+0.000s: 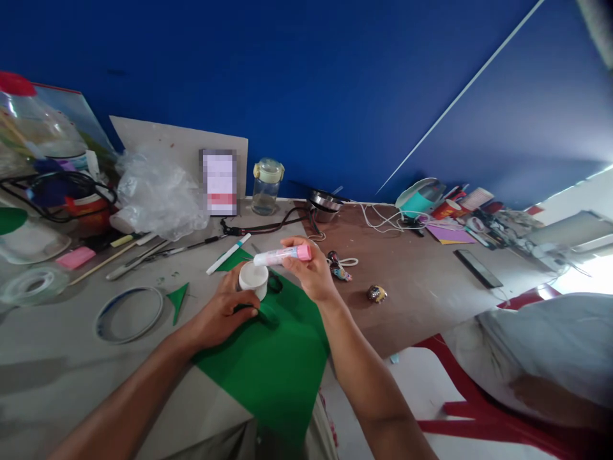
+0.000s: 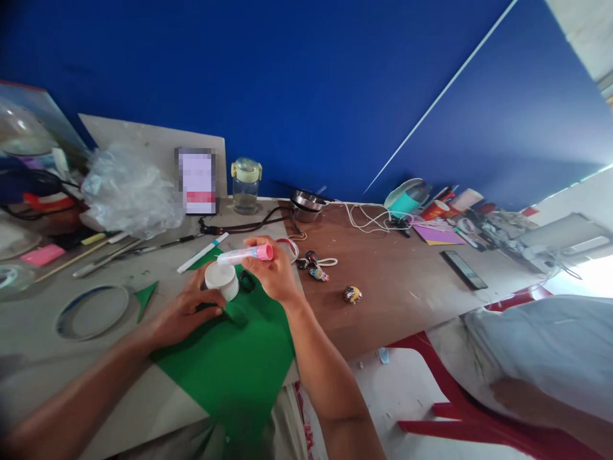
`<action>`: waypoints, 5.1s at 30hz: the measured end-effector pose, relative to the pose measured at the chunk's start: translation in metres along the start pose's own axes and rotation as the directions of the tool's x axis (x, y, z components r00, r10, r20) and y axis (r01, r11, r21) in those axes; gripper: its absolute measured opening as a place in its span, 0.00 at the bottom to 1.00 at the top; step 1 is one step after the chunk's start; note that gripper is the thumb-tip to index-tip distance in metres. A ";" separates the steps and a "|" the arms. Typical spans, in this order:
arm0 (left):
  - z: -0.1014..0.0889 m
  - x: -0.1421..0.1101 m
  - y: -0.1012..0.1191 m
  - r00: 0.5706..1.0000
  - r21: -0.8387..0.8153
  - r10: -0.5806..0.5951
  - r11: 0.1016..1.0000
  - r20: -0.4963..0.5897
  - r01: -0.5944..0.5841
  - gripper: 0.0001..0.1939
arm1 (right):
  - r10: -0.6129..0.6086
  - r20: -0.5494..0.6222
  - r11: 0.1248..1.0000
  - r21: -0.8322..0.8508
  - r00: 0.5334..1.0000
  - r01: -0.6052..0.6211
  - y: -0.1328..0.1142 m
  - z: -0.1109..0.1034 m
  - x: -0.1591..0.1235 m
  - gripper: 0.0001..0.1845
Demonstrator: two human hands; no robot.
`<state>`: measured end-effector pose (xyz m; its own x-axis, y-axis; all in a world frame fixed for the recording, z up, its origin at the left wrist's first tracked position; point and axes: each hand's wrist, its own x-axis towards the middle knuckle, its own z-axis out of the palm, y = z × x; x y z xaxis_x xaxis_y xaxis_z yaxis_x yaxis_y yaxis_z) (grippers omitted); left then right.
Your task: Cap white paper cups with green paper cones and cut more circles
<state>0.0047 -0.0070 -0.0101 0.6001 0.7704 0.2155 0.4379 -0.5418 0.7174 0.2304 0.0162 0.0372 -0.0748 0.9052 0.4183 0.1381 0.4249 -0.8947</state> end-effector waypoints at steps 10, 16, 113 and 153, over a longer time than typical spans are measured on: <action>0.000 0.000 0.003 1.000 0.003 -0.001 1.000 -0.028 0.001 0.10 | -0.143 0.049 0.983 -0.107 0.989 0.148 -0.001 0.032 -0.004 0.15; 0.001 0.000 0.001 0.999 0.000 -0.012 1.000 -0.032 0.012 0.09 | -0.111 0.082 0.985 -0.121 0.990 0.121 -0.004 0.028 -0.004 0.15; -0.001 -0.001 0.002 1.000 0.010 -0.012 1.000 0.017 0.012 0.08 | -0.221 0.228 0.974 -0.003 0.948 0.228 -0.014 0.019 -0.005 0.08; -0.001 0.000 0.005 0.998 -0.011 -0.055 0.998 0.042 0.056 0.07 | 0.446 -0.158 0.810 0.491 0.881 -0.322 0.008 0.030 0.007 0.20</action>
<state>0.0062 -0.0089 -0.0057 0.6029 0.7841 0.1473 0.4634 -0.4944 0.7354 0.2012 0.0257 0.0284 0.1514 0.9885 -0.0055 -0.3488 0.0482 -0.9359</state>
